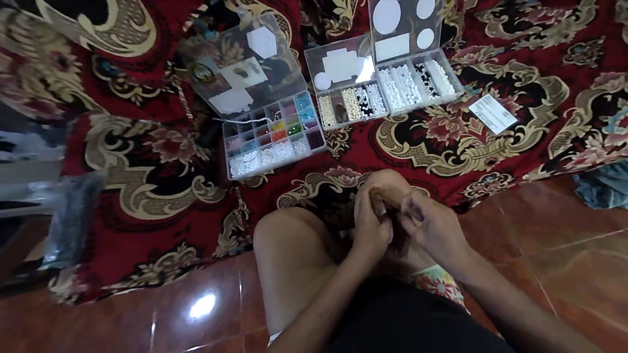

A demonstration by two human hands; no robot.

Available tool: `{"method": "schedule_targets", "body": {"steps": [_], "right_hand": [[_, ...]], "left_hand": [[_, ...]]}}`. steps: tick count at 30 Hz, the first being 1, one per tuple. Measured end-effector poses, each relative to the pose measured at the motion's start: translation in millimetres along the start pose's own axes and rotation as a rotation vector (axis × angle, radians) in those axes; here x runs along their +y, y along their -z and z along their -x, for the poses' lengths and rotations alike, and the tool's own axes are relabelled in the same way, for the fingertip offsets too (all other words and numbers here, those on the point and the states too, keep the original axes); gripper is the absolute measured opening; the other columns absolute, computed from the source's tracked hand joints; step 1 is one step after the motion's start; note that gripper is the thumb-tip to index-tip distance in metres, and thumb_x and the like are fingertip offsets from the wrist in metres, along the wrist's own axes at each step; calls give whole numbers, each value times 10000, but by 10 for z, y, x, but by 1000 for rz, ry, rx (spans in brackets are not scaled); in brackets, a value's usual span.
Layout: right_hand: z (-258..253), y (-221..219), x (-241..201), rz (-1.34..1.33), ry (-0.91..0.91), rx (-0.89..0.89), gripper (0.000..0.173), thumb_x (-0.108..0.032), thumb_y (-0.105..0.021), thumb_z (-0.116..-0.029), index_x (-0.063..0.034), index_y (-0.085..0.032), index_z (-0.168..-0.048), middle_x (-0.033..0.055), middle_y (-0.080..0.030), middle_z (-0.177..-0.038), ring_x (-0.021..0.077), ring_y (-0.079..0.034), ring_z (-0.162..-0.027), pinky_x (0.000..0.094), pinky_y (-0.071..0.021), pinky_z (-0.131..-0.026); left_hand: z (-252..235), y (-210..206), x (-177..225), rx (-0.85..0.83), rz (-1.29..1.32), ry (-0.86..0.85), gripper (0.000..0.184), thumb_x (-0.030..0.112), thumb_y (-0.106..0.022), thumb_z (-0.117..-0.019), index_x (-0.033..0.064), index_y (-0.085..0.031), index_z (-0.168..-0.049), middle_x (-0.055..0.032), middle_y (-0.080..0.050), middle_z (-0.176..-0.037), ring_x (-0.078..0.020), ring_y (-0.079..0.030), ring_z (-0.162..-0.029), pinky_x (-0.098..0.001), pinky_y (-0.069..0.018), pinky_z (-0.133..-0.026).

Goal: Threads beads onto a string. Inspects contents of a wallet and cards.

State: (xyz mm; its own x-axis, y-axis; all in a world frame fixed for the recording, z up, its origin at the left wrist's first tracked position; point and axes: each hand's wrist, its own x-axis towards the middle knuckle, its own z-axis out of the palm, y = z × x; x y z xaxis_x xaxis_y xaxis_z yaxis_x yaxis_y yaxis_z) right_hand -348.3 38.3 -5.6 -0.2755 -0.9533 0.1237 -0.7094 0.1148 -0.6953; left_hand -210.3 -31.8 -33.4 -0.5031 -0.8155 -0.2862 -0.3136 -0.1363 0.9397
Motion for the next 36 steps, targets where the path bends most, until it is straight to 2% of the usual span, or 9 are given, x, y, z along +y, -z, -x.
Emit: {"method": "schedule_targets", "body": {"steps": [3, 7, 12, 18, 21, 23, 26, 30, 36], "right_hand": [[-84, 39, 155, 22, -18, 0, 58, -31, -677, -863, -48, -725, -890, 110, -634, -791, 240, -621, -678, 405, -531, -597], [-74, 22, 225, 64, 4, 20, 173, -46, -695, -867, -153, -829, -890, 88, -660, -800, 216, -651, -711, 393, -549, -619], [-87, 15, 110, 196, 27, -13, 175, -60, -716, -869, -143, -840, -961, 119, -673, -814, 253, -668, -687, 418, -550, -568], [-83, 45, 60, 221, 17, -81, 193, -63, -718, -871, -152, -839, -992, 126, -687, -831, 263, -678, -689, 439, -553, -567], [-23, 56, 38, 197, 60, -15, 164, -161, -732, -873, -183, -842, -994, 108, -664, -844, 228, -660, -682, 388, -538, -537], [21, 82, 3, 171, 98, 64, 168, -215, -717, -878, -207, -842, -990, 102, -667, -913, 208, -659, -706, 349, -529, -520], [75, 118, -29, 164, 123, 80, 173, -154, -718, -863, -206, -834, -981, 164, -702, -1220, 287, -733, -773, 423, -587, -538], [3, 100, -23, 235, -72, -265, 184, -83, -757, -882, -114, -810, -1055, 197, -536, -1504, 405, -735, -897, 558, -585, -674], [-27, -91, 96, 164, 15, -226, 102, -118, -778, -863, -71, -789, -953, 196, -581, -1457, 394, -736, -950, 535, -589, -679]], "left_hand": [[-11, 76, 74, -43, -44, 37, 659, -66, -594, -880, -6, -379, -1500, -232, -446, -1492, -252, -498, -1347, -365, -450, -1096], [-56, 125, 132, -64, 8, 124, 648, -93, -575, -886, 33, -393, -1496, -186, -495, -1447, -180, -576, -1241, -322, -505, -1013], [-43, 139, 99, -47, 48, 111, 636, -93, -551, -885, 31, -394, -1489, -158, -543, -1400, -136, -603, -1187, -292, -517, -978], [-9, 188, 76, -72, 288, 102, 584, -85, -522, -901, 19, -414, -1465, -114, -560, -1351, -95, -618, -1116, -260, -536, -934], [37, 206, 127, -104, 399, 82, 590, -100, -503, -894, 10, -398, -1464, -103, -556, -1353, -92, -625, -1108, -270, -548, -931], [82, 209, 174, -130, 410, 38, 606, -92, -493, -896, 3, -369, -1482, -103, -547, -1362, -87, -622, -1118, -267, -546, -937], [107, 220, 216, -174, 311, -27, 631, -50, -477, -922, 17, -334, -1533, -125, -438, -1502, -97, -566, -1227, -268, -514, -998], [48, 202, 215, -239, 195, 91, 670, -27, -448, -961, 66, -251, -1594, -148, -358, -1586, -126, -525, -1311, -301, -483, -1054], [50, 237, 218, -269, 109, 93, 680, -18, -428, -994, 48, -173, -1620, -160, -262, -1646, -132, -461, -1388, -291, -434, -1108]]}}
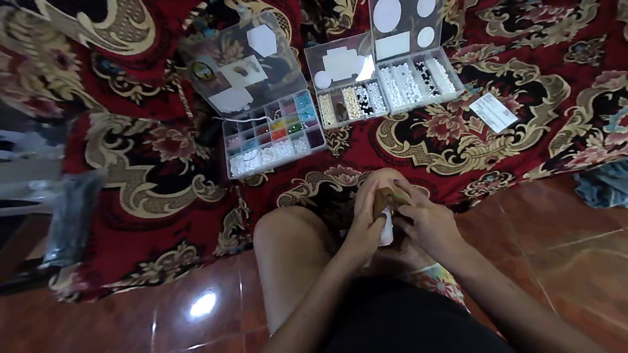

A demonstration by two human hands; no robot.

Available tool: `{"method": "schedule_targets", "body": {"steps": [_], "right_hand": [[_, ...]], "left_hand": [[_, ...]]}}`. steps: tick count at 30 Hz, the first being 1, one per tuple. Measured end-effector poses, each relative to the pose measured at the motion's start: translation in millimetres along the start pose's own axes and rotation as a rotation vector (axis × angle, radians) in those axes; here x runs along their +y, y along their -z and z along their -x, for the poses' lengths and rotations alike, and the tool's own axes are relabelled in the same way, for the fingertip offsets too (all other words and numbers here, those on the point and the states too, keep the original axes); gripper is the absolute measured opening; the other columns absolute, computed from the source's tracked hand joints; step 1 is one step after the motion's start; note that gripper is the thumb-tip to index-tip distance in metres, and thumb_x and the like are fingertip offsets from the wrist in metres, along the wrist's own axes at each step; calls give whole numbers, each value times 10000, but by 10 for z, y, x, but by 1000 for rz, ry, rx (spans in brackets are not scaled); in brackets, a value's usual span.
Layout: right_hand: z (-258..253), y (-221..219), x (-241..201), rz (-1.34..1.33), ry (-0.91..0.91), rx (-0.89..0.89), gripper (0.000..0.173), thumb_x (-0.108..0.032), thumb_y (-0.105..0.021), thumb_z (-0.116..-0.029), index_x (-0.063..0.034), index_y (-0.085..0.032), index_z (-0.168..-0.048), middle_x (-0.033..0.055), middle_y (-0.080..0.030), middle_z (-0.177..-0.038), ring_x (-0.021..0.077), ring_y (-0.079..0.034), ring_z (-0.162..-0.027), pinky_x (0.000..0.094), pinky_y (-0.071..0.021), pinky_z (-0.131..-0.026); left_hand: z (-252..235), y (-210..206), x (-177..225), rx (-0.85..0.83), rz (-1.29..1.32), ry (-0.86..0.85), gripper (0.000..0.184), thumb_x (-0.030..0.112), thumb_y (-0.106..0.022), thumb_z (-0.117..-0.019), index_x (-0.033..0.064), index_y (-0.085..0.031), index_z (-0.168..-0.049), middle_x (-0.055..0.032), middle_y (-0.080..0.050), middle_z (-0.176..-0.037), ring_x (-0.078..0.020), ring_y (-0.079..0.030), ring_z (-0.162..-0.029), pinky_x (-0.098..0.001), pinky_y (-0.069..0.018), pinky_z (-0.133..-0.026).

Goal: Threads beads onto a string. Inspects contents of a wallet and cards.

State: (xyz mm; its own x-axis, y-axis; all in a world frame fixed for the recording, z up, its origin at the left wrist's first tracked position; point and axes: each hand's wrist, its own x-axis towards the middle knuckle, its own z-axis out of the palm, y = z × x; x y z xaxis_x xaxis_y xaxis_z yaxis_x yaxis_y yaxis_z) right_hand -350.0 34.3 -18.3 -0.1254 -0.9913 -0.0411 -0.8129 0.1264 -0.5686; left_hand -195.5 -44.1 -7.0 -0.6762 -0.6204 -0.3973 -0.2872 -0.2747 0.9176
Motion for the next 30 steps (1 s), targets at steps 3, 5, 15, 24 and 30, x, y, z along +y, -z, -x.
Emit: {"method": "schedule_targets", "body": {"steps": [3, 5, 15, 24, 30], "right_hand": [[-30, 86, 43, -101, 49, -109, 171, -61, -763, -865, -61, -789, -1034, 195, -574, -1463, 394, -708, -1073, 545, -591, -800], [-57, 180, 64, -142, 24, -180, 188, -53, -768, -868, -56, -783, -1055, 181, -564, -1474, 382, -664, -1180, 548, -573, -888], [-57, -59, 13, -9, 56, 125, 88, -12, -750, -798, 10, -745, -883, 197, -718, -1166, 360, -742, -859, 525, -590, -637], [-35, 175, 14, 80, -22, -92, 205, -12, -667, -914, -108, -802, -1035, 154, -649, -1379, 400, -731, -963, 570, -582, -699], [19, 154, 32, 106, -37, -49, 155, -40, -698, -906, -92, -805, -1004, 145, -676, -1340, 387, -737, -959, 566, -585, -705]], "left_hand": [[3, -10, 7, -6, 1, 16, 694, -32, -429, -985, 59, -170, -1623, -158, -276, -1640, -130, -468, -1380, -292, -437, -1100], [12, -39, 10, 7, 14, 9, 688, -32, -432, -980, 57, -190, -1617, -163, -310, -1621, -126, -490, -1356, -291, -453, -1084], [20, -172, -21, 94, -129, -33, 823, 56, -615, -968, 12, -114, -1619, -236, -393, -1560, -190, -524, -1341, -315, -452, -1087], [-42, -135, -143, 226, -196, -117, 753, -110, -530, -869, -3, -290, -1574, -214, -351, -1592, -234, -418, -1438, -348, -395, -1154], [-55, -123, -136, 210, -119, -93, 731, -105, -514, -876, 26, -313, -1567, -187, -362, -1586, -206, -444, -1413, -333, -423, -1128]]}}
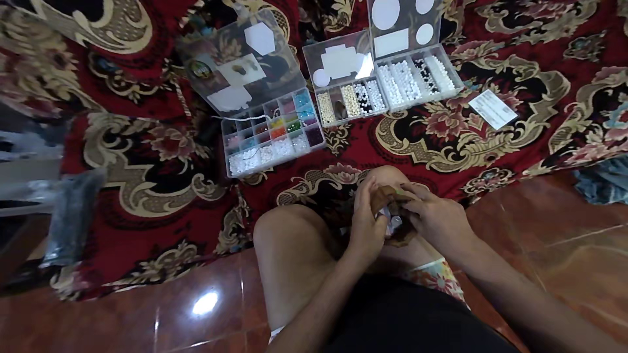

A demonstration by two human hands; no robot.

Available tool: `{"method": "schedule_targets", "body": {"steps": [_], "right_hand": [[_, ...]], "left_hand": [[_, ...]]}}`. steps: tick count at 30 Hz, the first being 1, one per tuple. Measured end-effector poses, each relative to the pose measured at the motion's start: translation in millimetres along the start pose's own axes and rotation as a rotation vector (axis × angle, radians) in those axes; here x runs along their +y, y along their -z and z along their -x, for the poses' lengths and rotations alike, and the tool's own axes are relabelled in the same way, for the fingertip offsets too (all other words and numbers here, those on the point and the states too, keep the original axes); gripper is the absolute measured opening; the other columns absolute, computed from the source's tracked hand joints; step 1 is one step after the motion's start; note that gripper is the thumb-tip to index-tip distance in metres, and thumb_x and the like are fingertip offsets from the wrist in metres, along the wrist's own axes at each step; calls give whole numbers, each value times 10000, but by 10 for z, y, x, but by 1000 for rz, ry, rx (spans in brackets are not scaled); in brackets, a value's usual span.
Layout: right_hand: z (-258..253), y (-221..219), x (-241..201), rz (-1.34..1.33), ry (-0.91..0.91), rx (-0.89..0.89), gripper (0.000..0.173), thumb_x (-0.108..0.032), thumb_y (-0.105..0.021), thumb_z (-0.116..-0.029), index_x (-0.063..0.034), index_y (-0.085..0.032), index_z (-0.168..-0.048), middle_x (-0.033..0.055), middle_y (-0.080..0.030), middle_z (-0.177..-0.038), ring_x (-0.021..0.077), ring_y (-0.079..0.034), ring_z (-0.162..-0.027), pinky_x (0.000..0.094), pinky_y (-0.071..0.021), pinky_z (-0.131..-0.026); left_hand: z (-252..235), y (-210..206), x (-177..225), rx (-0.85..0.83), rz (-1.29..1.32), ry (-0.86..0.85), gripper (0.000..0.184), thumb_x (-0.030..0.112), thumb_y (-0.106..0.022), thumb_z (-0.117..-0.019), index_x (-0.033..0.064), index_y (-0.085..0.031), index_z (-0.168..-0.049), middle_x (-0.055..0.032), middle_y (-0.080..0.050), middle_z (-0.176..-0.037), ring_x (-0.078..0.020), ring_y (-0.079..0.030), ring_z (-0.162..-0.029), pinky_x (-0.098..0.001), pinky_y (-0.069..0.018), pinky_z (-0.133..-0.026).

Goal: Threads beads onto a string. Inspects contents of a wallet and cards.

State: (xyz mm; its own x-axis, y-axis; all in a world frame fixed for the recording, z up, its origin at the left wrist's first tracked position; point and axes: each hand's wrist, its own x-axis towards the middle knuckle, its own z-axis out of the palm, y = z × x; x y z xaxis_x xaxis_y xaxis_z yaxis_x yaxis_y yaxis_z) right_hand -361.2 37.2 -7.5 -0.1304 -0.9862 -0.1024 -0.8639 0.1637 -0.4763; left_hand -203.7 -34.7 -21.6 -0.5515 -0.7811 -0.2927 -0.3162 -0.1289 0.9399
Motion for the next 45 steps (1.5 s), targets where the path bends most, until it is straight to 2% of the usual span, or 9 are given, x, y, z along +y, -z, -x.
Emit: {"method": "schedule_targets", "body": {"steps": [5, 8, 16, 19, 22, 25, 32, 39, 45], "right_hand": [[-12, 63, -156, 36, -93, -140, 202, -109, -737, -913, -19, -745, -1094, 207, -666, -1304, 419, -723, -932, 571, -576, -713], [-66, 104, -190, -27, -168, -240, 261, -173, -707, -960, 5, -718, -1151, 215, -649, -1298, 410, -699, -1017, 563, -561, -805], [-97, 90, -242, -55, -266, -286, 313, -262, -622, -1015, 7, -731, -1133, 204, -630, -1342, 390, -692, -1045, 551, -550, -856], [-33, 12, -209, -122, -220, -136, 234, -183, -659, -972, 23, -752, -1033, 215, -666, -1279, 388, -704, -1017, 552, -560, -839], [126, -145, -141, -220, -16, 182, 109, -107, -707, -878, -10, -747, -852, 191, -722, -1157, 320, -740, -878, 487, -600, -697], [225, -192, -47, -196, 157, 393, 132, -142, -665, -907, -68, -764, -861, 134, -721, -1258, 226, -764, -832, 379, -613, -621], [238, -155, 212, -245, -53, 378, 173, -171, -650, -899, -53, -775, -884, 102, -766, -916, 226, -745, -809, 411, -605, -683], [125, -153, 209, -429, -184, 350, 195, -239, -657, -870, -86, -777, -879, 46, -743, -856, 104, -680, -765, 280, -546, -685], [174, -159, 163, -398, -106, 399, 204, -247, -651, -878, -98, -789, -868, 54, -763, -886, 118, -718, -812, 291, -580, -709]], "left_hand": [[-4, -29, 21, -7, -25, 2, 698, -119, -506, -877, 14, -352, -1546, -180, -386, -1577, -208, -440, -1417, -344, -406, -1143], [2, -39, 55, -18, -47, 19, 704, -118, -515, -886, 11, -330, -1553, -171, -412, -1564, -183, -480, -1383, -325, -433, -1116], [46, -92, 82, -24, -102, 6, 751, -136, -528, -865, 8, -304, -1567, -194, -460, -1526, -196, -548, -1321, -325, -476, -1068], [54, -89, 102, -32, -117, -2, 742, -142, -524, -869, 9, -314, -1565, -188, -457, -1533, -200, -533, -1339, -335, -463, -1086], [47, -83, 108, -34, -118, -26, 712, -139, -522, -881, -6, -330, -1554, -195, -478, -1510, -200, -541, -1326, -330, -458, -1088], [51, -73, 112, -39, -98, -16, 711, -138, -509, -888, -10, -312, -1559, -208, -467, -1515, -205, -522, -1348, -327, -445, -1102], [4, -67, 134, -81, -90, 96, 704, -149, -529, -881, 46, -363, -1537, -186, -451, -1513, -235, -513, -1340, -365, -458, -1089], [-70, 0, 122, -103, -90, 131, 700, -135, -532, -883, 44, -351, -1535, -162, -475, -1503, -198, -541, -1308, -342, -480, -1059], [-55, -17, 104, -80, -106, 120, 699, -131, -541, -873, 30, -362, -1529, -184, -492, -1477, -216, -545, -1298, -350, -479, -1059]]}}
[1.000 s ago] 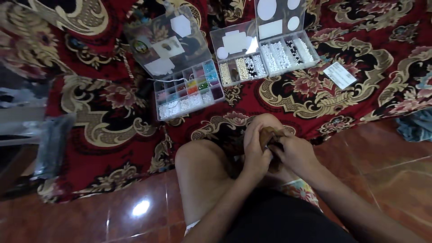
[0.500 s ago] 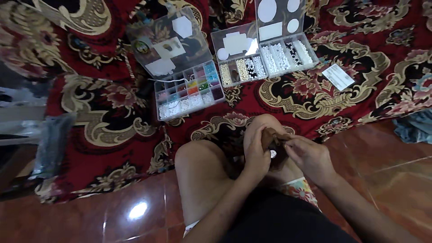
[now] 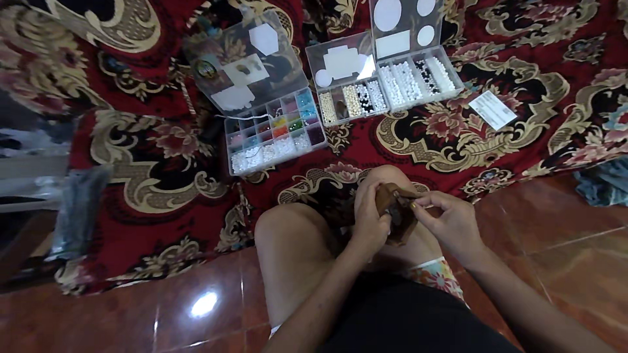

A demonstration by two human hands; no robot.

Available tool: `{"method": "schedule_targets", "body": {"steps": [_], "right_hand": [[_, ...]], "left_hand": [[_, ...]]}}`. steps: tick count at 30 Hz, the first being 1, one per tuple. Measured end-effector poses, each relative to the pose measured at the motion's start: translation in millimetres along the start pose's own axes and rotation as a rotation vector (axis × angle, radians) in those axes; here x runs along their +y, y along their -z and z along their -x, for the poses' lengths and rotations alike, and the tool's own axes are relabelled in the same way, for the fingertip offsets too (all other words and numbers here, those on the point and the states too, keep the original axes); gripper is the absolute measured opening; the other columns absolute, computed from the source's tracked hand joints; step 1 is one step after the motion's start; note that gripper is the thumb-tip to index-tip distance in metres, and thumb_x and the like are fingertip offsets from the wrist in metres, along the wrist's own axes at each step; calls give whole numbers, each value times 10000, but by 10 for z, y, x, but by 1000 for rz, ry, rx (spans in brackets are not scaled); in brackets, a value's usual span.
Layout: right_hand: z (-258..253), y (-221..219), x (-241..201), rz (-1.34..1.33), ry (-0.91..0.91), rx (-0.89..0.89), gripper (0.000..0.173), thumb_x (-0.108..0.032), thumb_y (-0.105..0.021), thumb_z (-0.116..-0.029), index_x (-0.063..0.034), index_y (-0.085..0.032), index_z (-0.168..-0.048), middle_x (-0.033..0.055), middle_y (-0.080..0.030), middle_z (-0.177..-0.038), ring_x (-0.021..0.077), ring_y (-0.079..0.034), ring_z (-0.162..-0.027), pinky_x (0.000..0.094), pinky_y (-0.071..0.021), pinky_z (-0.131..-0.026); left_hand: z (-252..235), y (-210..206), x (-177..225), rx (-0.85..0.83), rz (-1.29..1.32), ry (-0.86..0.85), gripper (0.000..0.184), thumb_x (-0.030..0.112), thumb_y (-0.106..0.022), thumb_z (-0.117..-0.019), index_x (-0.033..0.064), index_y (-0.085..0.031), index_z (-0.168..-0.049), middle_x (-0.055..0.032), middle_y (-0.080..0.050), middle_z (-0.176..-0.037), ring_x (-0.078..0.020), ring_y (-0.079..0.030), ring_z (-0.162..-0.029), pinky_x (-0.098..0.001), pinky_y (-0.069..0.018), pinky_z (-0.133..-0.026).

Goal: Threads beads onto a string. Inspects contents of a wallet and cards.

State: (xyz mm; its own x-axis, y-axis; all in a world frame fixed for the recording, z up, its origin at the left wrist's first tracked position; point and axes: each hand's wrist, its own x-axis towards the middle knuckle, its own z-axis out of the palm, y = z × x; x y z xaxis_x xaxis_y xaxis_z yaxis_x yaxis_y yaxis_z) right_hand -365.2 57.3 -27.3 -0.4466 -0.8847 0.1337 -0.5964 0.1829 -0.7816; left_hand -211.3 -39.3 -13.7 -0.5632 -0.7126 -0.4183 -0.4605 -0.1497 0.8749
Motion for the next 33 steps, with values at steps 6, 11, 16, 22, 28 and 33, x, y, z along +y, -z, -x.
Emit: {"method": "schedule_targets", "body": {"steps": [6, 11, 16, 22, 28, 33], "right_hand": [[-15, -32, -123, 216, 177, 18, 111, -104, -692, -890, -78, -797, -919, 92, -778, -1043, 242, -766, -868, 425, -626, -668], [-109, -52, -273, 374, 152, -309, 295, 19, -698, -861, -129, -805, -1093, 151, -634, -1409, 396, -745, -936, 553, -593, -671], [-171, -77, -282, 425, 127, -431, 180, -175, -725, -927, -35, -788, -1019, 191, -648, -1373, 393, -744, -893, 547, -580, -688], [-66, -199, -136, 346, 277, -160, 123, -92, -699, -860, -9, -787, -881, 180, -725, -1229, 337, -752, -754, 484, -582, -567], [21, -37, -203, 257, 176, -127, 201, -150, -624, -896, -42, -767, -804, 113, -692, -1331, 274, -757, -788, 458, -590, -593], [99, 28, -153, 355, 133, -137, 189, -133, -641, -910, -44, -789, -833, 111, -771, -1128, 292, -761, -764, 495, -594, -599]], "left_hand": [[57, 59, 4, 50, 195, 0, 685, -90, -558, -882, 51, -370, -1525, -171, -538, -1425, -148, -634, -1154, -303, -547, -935], [62, 85, 43, -16, 268, 29, 695, -95, -556, -905, 64, -340, -1546, -162, -442, -1524, -145, -619, -1195, -290, -544, -965], [56, 80, 44, -38, 249, 43, 727, -108, -562, -896, 88, -335, -1558, -184, -388, -1550, -174, -602, -1220, -309, -544, -968], [68, 61, 42, -25, 245, 24, 714, -107, -557, -901, 90, -346, -1554, -179, -408, -1540, -172, -606, -1215, -310, -542, -974], [53, -7, -59, 87, -1, -167, 668, -127, -522, -882, -14, -387, -1526, -202, -425, -1552, -249, -456, -1411, -372, -404, -1151], [80, -60, -7, 58, -176, -170, 631, -91, -538, -912, 24, -415, -1520, -215, -469, -1502, -274, -488, -1376, -381, -428, -1128]]}}
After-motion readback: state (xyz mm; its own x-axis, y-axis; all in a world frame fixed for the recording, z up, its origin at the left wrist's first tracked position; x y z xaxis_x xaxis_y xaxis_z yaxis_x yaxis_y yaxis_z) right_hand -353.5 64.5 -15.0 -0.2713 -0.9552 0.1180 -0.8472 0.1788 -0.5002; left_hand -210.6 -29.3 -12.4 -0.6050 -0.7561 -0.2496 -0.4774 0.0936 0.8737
